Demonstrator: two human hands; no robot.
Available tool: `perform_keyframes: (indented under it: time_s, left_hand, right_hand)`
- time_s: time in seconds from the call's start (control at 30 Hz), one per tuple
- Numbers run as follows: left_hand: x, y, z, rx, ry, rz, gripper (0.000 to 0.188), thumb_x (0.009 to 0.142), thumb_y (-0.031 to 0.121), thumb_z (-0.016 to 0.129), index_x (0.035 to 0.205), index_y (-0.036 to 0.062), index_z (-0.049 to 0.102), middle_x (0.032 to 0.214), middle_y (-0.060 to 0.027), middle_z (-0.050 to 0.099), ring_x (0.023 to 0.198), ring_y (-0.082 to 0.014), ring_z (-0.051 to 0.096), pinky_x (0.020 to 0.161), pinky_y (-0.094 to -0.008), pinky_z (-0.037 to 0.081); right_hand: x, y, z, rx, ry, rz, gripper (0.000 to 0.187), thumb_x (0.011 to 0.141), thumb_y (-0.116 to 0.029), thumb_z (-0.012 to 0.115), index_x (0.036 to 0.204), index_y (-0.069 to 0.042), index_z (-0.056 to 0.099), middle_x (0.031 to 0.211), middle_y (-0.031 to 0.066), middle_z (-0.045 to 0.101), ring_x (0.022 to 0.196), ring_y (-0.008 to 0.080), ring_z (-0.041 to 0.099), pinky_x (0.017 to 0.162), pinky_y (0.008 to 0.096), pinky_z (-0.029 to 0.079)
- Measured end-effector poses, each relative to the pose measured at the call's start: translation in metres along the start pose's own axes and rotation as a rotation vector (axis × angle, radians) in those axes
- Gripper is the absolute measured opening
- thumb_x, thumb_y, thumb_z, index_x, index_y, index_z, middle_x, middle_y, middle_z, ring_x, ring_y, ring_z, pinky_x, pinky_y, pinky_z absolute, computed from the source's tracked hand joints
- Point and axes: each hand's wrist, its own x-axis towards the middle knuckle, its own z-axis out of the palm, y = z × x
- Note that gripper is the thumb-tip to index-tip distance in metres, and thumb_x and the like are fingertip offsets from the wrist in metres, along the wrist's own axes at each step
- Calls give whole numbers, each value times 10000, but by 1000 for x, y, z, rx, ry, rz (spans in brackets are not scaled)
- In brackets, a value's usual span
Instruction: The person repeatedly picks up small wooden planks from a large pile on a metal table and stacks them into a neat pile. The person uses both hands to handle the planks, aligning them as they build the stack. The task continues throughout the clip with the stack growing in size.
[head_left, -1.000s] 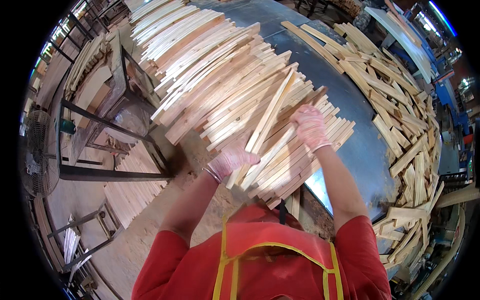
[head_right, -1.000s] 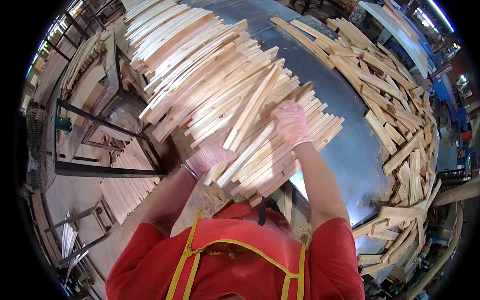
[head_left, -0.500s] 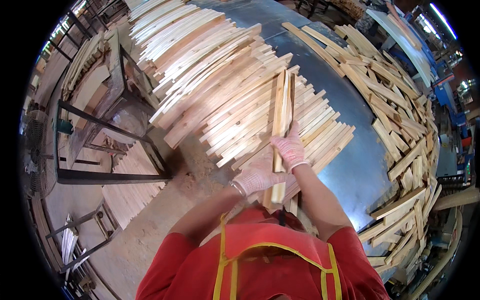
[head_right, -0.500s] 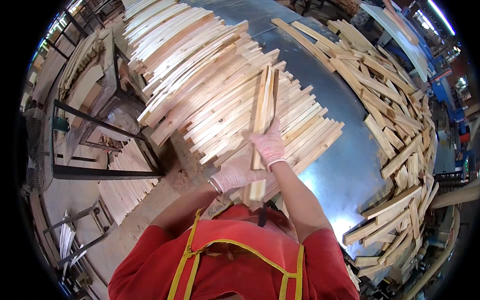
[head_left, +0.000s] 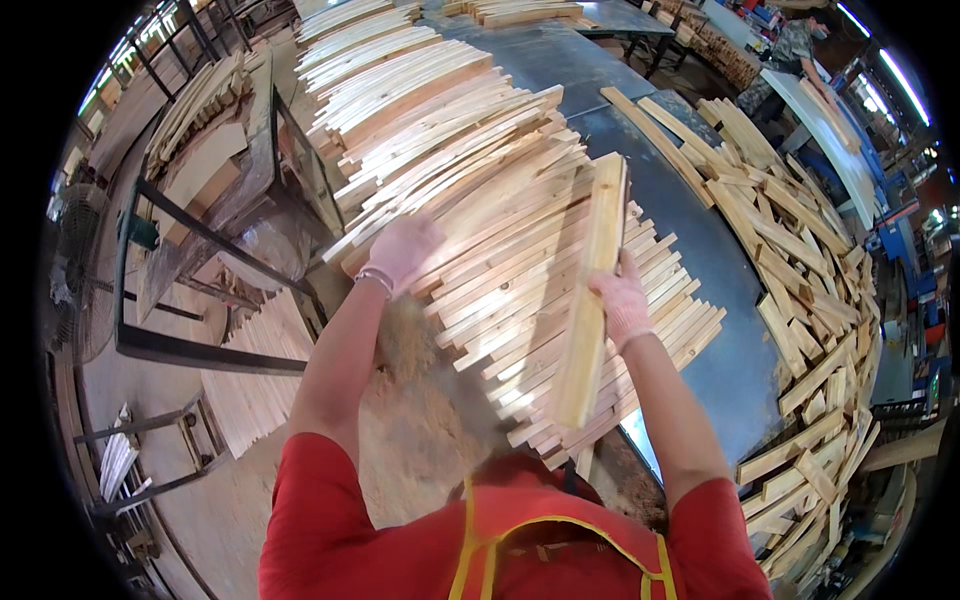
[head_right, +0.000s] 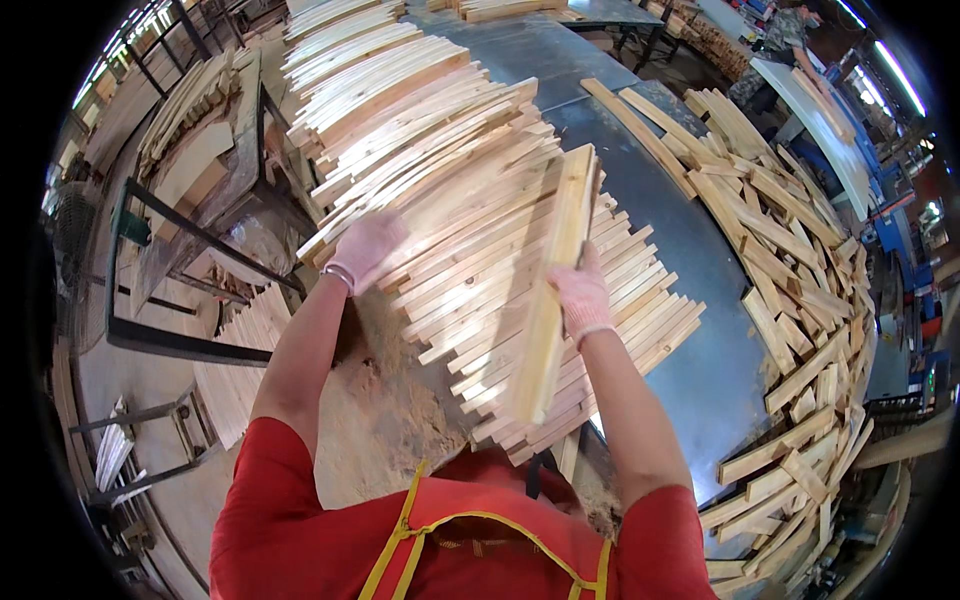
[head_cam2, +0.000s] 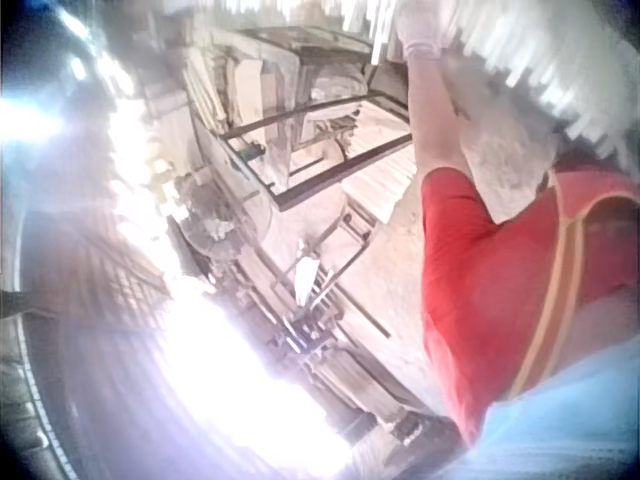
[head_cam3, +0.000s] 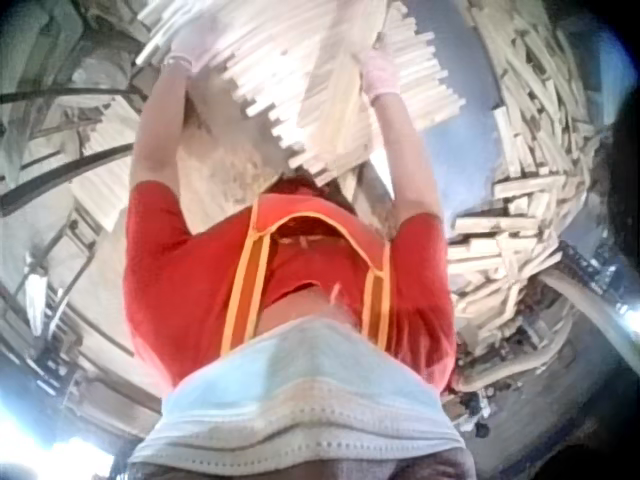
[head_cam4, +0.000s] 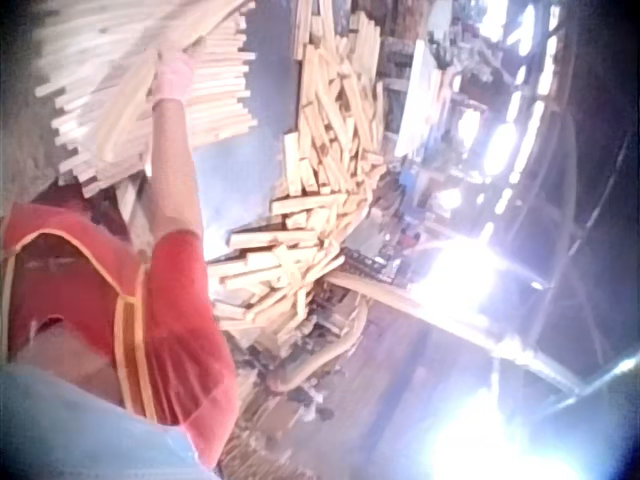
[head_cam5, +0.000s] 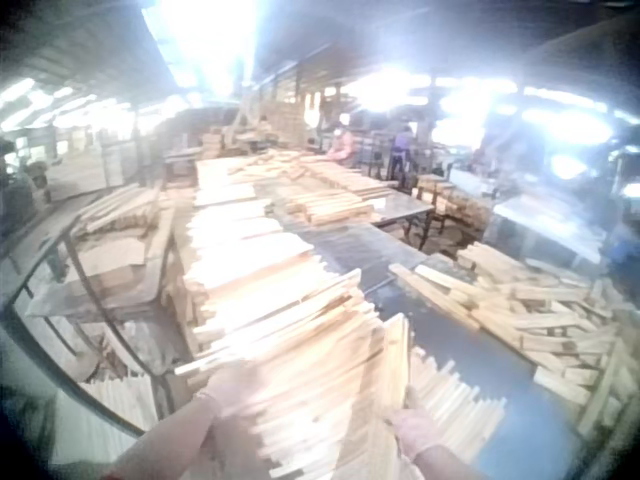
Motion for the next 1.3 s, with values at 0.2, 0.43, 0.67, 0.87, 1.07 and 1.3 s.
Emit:
perform_keyframes:
  time_s: [0.2, 0.43, 0.67, 0.87, 1.07, 1.3]
  left_hand:
    - [40, 25, -15, -134, -251, 67, 277, 1037, 285, 577, 1174, 64, 672, 1013, -167, 731, 931, -304, 738, 797, -372, 602]
    - [-64, 56, 21, 314, 13, -39, 556, 911, 292, 748, 1408, 145, 547, 1284, -178, 624, 1230, -384, 647, 1017, -485, 557]
    - [-71, 52, 12, -70, -185, -138, 810, 840, 292, 844, 1545, 85, 503, 1356, -205, 643, 1174, -367, 676, 971, -464, 565]
    - [-49, 21, -50, -27, 83, 13, 566, 940, 332, 748, 1389, 8, 632, 1152, -196, 734, 1061, -402, 690, 951, -494, 540]
    - [-63, 91, 14, 440, 330, 309, 739, 884, 341, 774, 1504, 23, 528, 1462, -228, 577, 1391, -429, 508, 1151, -544, 419]
    - [-154, 127, 127, 414, 65, 408, 774, 877, 310, 751, 1560, 61, 485, 1579, -201, 498, 1478, -408, 435, 1218, -539, 356]
  right_hand:
    - [73, -16, 131, -115, 103, 15, 852, 809, -216, 769, 1543, -48, 368, 1301, 281, 630, 1098, 375, 677, 986, 440, 558]
    - [68, -17, 152, 90, 130, 116, 913, 781, -85, 758, 1587, -24, 335, 1258, 253, 657, 1023, 327, 695, 926, 419, 568]
    - [30, -14, 96, 368, 67, 105, 928, 789, -53, 753, 1602, -1, 308, 1221, 233, 687, 1004, 324, 707, 859, 406, 590]
    - [58, -16, 174, -415, -56, -179, 952, 908, -161, 728, 1681, -15, 193, 1591, 286, 455, 1191, 353, 675, 1092, 407, 545]
    - [41, -26, 115, 455, -672, 14, 611, 904, -129, 678, 1485, -75, 499, 1309, 198, 666, 965, 280, 658, 962, 387, 559]
    - [-118, 95, -189, -89, 269, -74, 525, 917, -290, 661, 1407, -111, 608, 1257, 179, 706, 1182, 331, 666, 1064, 392, 522]
